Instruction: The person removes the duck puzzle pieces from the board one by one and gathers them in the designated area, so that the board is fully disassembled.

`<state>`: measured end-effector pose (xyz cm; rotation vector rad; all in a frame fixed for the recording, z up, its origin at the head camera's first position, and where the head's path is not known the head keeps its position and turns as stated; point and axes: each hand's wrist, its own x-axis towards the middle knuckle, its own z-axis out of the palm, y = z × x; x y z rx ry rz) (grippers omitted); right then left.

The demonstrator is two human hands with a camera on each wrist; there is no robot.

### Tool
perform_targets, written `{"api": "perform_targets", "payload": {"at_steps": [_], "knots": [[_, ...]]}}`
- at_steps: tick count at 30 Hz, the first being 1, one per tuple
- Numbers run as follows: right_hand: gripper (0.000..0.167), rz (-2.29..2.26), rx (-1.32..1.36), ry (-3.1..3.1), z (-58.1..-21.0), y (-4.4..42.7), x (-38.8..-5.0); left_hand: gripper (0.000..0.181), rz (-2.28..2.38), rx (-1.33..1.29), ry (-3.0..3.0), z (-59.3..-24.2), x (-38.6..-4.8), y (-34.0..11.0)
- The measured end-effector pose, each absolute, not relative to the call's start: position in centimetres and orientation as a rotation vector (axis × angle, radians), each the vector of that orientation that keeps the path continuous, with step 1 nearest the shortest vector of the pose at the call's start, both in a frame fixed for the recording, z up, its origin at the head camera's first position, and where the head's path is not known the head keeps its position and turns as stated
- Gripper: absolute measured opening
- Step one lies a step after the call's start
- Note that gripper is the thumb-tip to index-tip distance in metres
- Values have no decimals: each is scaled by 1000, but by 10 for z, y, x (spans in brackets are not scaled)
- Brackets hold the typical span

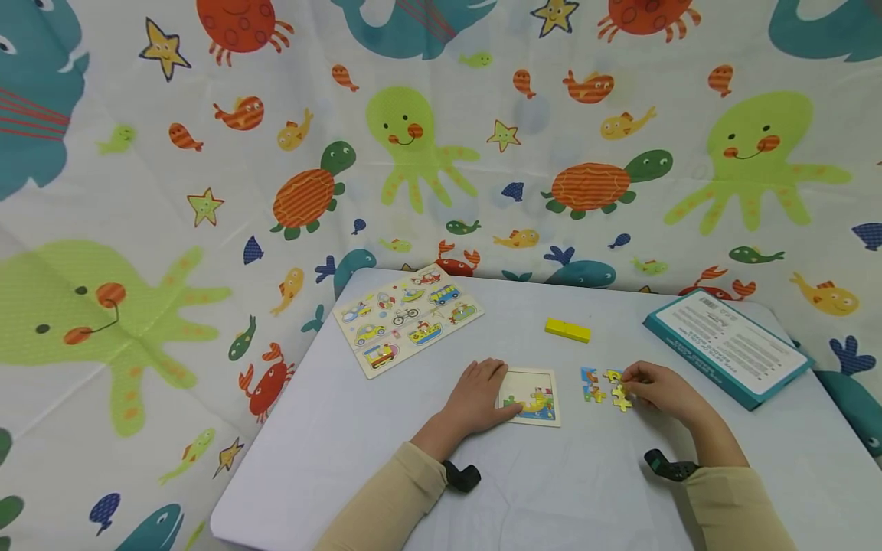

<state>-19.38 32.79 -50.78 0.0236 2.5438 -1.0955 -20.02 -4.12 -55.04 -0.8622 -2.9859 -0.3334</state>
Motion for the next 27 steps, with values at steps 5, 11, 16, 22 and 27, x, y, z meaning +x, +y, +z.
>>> {"api": "perform_targets", "payload": {"at_steps": [5, 11, 16, 22, 27], "knots": [[29, -1064, 29, 2563, -509, 328, -195, 82, -331, -864, -2987, -552, -200, -41], [33, -1030, -43, 2600, -503, 320, -197, 83, -334, -869, -2986, -552, -201, -41], [31, -1049, -72, 2585, -500, 305, -201, 84, -333, -863, -2993, -554, -201, -41], [28, -1073, -97, 2554, -498, 280, -206, 84, -334, -861, -2996, -554, -202, -41], [25, -1043, -135, 2569, -497, 257, -208, 84, -341, -869, -2993, -554, -203, -41]]}}
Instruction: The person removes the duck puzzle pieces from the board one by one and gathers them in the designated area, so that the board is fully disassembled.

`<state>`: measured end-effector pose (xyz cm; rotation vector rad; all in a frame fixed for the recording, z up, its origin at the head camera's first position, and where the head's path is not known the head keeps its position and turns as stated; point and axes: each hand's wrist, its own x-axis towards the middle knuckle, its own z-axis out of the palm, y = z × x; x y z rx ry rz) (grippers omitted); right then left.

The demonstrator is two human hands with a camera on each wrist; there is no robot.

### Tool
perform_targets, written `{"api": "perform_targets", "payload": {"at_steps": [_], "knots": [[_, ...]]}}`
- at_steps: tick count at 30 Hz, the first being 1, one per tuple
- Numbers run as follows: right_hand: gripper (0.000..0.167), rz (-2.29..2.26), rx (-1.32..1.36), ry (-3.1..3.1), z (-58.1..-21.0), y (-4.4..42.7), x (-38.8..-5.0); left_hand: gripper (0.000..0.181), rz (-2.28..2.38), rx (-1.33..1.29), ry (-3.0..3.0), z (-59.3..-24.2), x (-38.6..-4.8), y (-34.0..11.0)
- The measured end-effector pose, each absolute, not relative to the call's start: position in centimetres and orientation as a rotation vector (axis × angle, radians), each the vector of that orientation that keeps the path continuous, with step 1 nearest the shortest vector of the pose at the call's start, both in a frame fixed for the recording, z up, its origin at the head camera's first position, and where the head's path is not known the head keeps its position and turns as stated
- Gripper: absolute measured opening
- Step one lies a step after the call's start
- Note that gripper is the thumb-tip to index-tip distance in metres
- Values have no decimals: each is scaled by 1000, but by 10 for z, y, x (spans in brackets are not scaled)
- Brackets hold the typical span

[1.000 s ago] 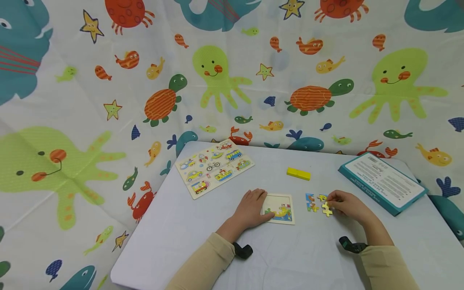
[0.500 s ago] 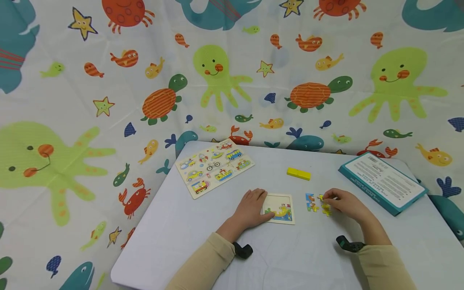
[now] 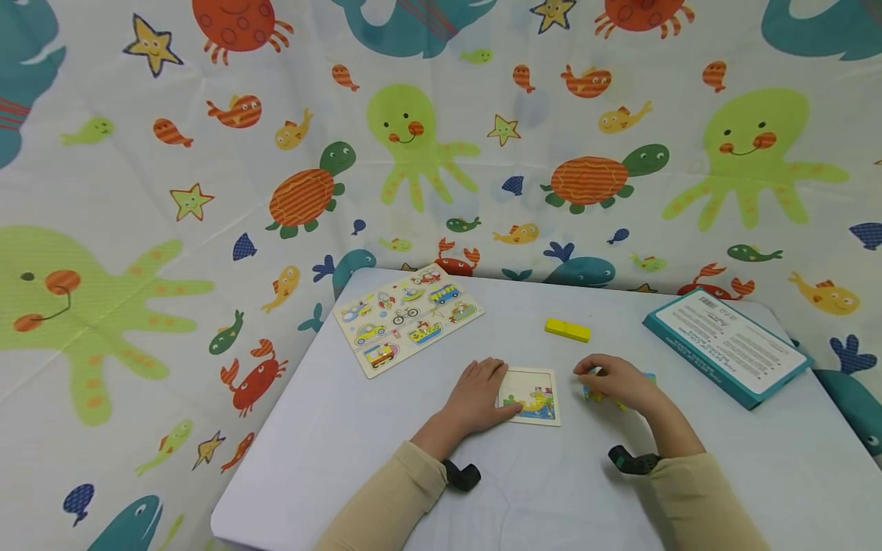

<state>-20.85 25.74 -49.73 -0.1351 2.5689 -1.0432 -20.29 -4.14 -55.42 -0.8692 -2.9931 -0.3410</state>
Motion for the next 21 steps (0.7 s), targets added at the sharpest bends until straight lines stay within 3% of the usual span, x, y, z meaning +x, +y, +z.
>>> {"api": "perform_targets", "payload": {"at_steps": [21], "knots": [[26, -1025, -242, 2567, -514, 209, -211, 84, -353, -869, -3022, -554, -204, -40]]}}
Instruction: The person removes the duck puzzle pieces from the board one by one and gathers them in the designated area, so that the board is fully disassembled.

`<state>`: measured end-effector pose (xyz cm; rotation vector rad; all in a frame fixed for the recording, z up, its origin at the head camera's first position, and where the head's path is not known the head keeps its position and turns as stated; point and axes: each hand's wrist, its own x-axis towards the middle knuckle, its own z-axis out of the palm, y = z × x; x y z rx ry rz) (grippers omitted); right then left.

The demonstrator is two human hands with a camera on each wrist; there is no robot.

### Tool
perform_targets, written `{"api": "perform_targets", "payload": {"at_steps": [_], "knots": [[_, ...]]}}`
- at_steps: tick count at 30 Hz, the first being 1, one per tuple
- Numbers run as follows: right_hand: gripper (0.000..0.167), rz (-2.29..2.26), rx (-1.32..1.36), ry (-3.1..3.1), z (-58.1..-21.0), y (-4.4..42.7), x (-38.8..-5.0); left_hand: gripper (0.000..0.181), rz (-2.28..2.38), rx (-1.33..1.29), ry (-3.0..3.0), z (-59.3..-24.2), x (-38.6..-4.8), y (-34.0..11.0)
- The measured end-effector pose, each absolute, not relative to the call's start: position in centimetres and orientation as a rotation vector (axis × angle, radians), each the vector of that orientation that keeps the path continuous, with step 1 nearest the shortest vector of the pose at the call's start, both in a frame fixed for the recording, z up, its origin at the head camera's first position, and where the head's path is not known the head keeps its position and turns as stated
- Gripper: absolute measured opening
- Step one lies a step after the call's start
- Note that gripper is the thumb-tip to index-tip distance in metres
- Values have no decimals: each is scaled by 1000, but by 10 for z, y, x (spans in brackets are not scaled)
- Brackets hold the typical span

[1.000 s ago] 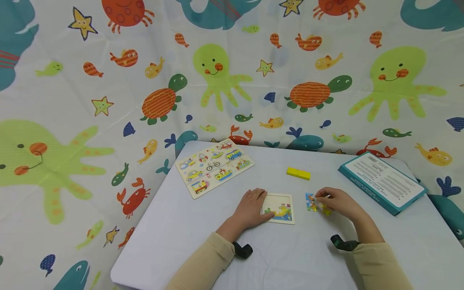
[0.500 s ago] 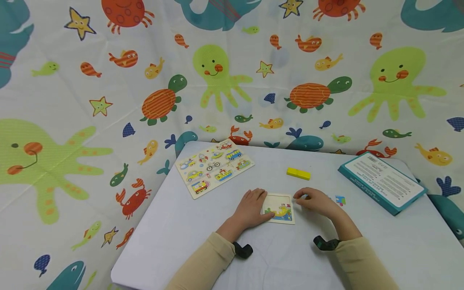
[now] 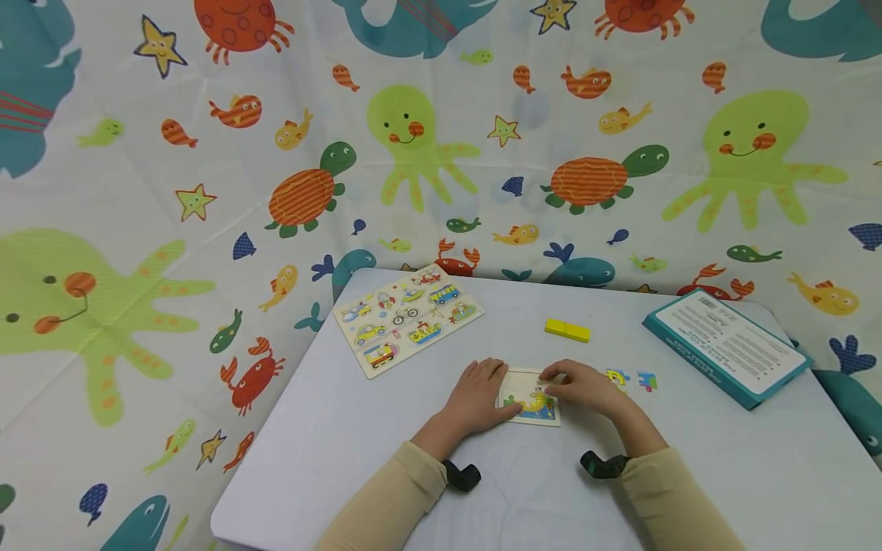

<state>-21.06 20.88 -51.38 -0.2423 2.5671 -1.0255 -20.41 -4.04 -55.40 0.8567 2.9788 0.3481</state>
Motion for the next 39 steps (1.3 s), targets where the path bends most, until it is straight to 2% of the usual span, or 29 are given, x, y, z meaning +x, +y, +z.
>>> {"api": "perform_targets", "payload": {"at_steps": [9, 19, 30, 39], "knots": [[22, -1029, -301, 2571, -521, 204, -212, 84, 335, 863, 2984, -553, -204, -41], [9, -967, -326, 2592, -521, 200, -212, 84, 337, 880, 2992, -552, -203, -42], [20, -989, -302, 2541, -515, 196, -208, 83, 331, 869, 2995, -553, -203, -41], [3, -1028, -308, 2566, -520, 199, -209, 83, 331, 861, 2999, -554, -204, -41]]}}
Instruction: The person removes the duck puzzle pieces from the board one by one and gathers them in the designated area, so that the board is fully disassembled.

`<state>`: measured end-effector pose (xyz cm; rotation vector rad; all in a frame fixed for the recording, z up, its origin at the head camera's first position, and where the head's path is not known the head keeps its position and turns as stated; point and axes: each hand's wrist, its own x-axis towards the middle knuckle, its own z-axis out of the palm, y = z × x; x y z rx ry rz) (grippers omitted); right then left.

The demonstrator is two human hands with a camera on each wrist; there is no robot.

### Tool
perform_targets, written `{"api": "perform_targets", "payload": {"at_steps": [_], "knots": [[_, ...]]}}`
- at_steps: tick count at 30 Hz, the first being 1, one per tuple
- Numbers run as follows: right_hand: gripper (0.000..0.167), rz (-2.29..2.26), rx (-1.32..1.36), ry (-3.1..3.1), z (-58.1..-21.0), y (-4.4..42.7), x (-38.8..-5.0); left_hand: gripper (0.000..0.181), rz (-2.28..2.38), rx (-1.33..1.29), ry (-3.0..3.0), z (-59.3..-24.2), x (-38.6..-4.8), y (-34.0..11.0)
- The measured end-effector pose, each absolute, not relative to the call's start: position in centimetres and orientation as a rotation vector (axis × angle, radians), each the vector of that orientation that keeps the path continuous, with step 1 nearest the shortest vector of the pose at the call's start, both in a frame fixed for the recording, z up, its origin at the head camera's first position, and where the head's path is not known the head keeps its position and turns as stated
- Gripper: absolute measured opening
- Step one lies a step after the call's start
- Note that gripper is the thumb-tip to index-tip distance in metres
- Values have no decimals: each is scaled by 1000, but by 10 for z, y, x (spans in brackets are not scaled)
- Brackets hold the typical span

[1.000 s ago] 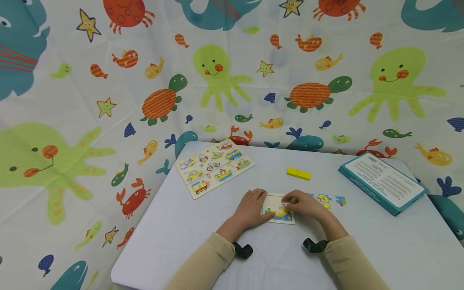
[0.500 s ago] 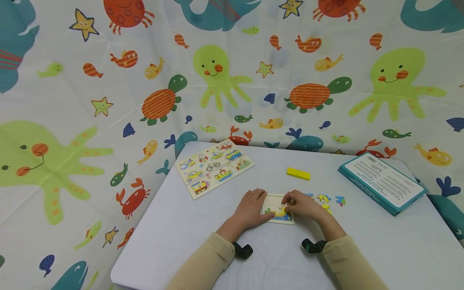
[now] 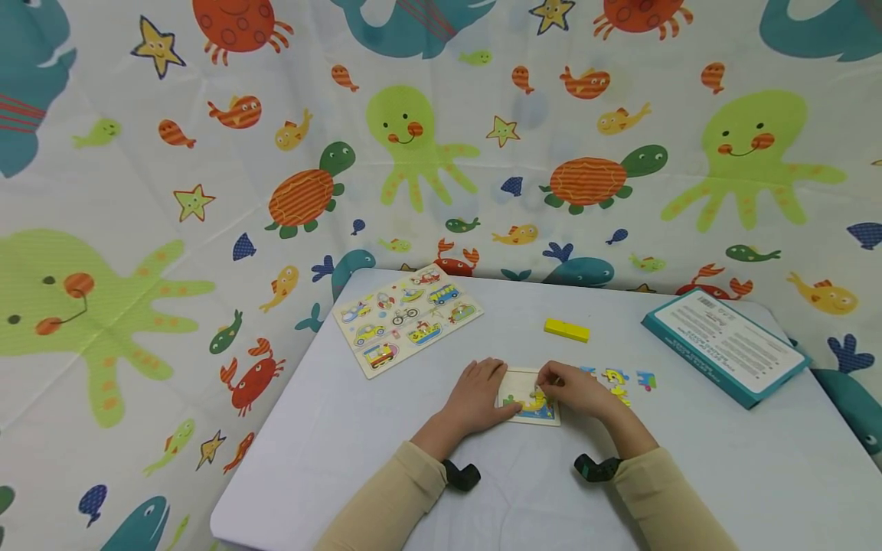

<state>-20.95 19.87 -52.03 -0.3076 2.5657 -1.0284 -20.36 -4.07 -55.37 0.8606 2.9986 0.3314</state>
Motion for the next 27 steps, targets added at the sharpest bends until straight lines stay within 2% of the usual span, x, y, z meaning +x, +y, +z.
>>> {"api": "perform_targets", "payload": {"at_steps": [8, 12, 20, 27], "knots": [[4, -1042, -288, 2564, -518, 198, -210, 84, 329, 856, 2992, -553, -203, -41], [5, -1028, -283, 2566, -516, 197, -209, 84, 353, 775, 3014, -554, -201, -35], [5, -1029, -266, 2568, -518, 198, -209, 103, 371, 533, 3099, -554, -191, -7], [5, -1039, -279, 2556, -516, 197, -209, 105, 286, 455, 3114, -551, -187, -1]]}}
